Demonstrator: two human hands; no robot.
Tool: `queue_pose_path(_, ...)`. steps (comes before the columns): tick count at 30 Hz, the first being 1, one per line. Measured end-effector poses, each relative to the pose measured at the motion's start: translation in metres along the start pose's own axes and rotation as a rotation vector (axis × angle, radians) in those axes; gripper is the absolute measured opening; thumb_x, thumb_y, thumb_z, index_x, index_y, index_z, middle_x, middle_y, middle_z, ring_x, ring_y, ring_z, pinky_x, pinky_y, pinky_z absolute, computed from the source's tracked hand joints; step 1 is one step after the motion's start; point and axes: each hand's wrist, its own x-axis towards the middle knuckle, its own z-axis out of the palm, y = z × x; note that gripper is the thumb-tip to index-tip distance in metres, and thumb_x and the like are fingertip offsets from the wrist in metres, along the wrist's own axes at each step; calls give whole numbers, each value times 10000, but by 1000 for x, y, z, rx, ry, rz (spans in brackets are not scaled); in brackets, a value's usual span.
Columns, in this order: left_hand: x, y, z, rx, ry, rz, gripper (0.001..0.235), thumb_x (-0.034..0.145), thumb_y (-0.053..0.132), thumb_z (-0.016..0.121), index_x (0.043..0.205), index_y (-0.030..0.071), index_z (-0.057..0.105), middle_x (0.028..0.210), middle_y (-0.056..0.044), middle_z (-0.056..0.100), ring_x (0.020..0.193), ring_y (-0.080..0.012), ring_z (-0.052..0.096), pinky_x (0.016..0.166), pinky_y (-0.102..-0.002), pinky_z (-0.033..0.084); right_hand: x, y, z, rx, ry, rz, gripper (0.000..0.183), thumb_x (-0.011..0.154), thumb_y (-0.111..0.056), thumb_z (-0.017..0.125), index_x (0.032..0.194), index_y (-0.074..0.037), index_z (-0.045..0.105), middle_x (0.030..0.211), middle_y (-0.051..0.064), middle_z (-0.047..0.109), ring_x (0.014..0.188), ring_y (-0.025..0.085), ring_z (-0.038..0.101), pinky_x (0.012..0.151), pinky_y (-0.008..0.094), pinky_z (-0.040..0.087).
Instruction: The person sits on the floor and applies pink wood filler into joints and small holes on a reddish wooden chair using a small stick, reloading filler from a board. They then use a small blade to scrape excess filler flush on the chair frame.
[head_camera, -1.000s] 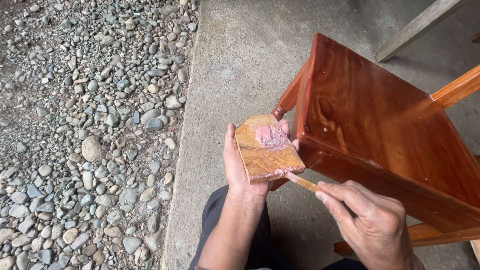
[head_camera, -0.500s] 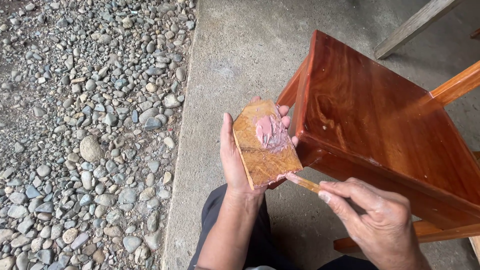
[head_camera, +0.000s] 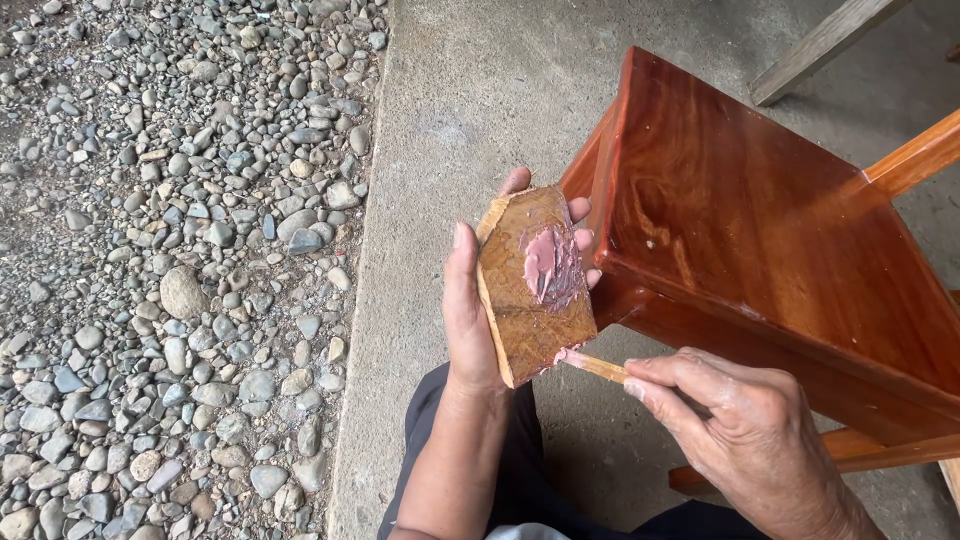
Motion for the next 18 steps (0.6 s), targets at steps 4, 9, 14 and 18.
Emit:
queue_pose_path(4,-6,4,8,191,8,35,818,1067,576,458,1685,90,232,1483,-267,514,1238,-271,625,1025,-444,567,0,-1,4,19,16,-49,184,802,-60,769,983,-28,761,785,52,774,681,127,710,556,256,593)
queue_pose_path(9,-6,5,8,299,3,72,902,1020,586,562,1686,81,221,1503,-247,503,1253,-254,609,1062,-442,556,1,9,14,82,17,-27,184,806,-62,777,986,-21,771,762,57,775,669,127,694,558,264,576)
queue_pose_path(14,1,6,-9,132,-38,91,787,1082,610,477,1631,77,293,1452,-258,507,1225,-279,609,1053,-480,546,-11,38,29,405,-67,82,172,857,-69,780,1016,-3,788,788,28,777,681,86,678,602,229,566)
queue_pose_path(18,30,45,-63,149,70,143,860,1053,702,329,1589,31,383,1462,-314,522,1219,-380,611,1052,-560,523,-56,83,25,700,169,218,241,940,-89,700,1145,35,728,778,50,731,594,63,547,520,193,449)
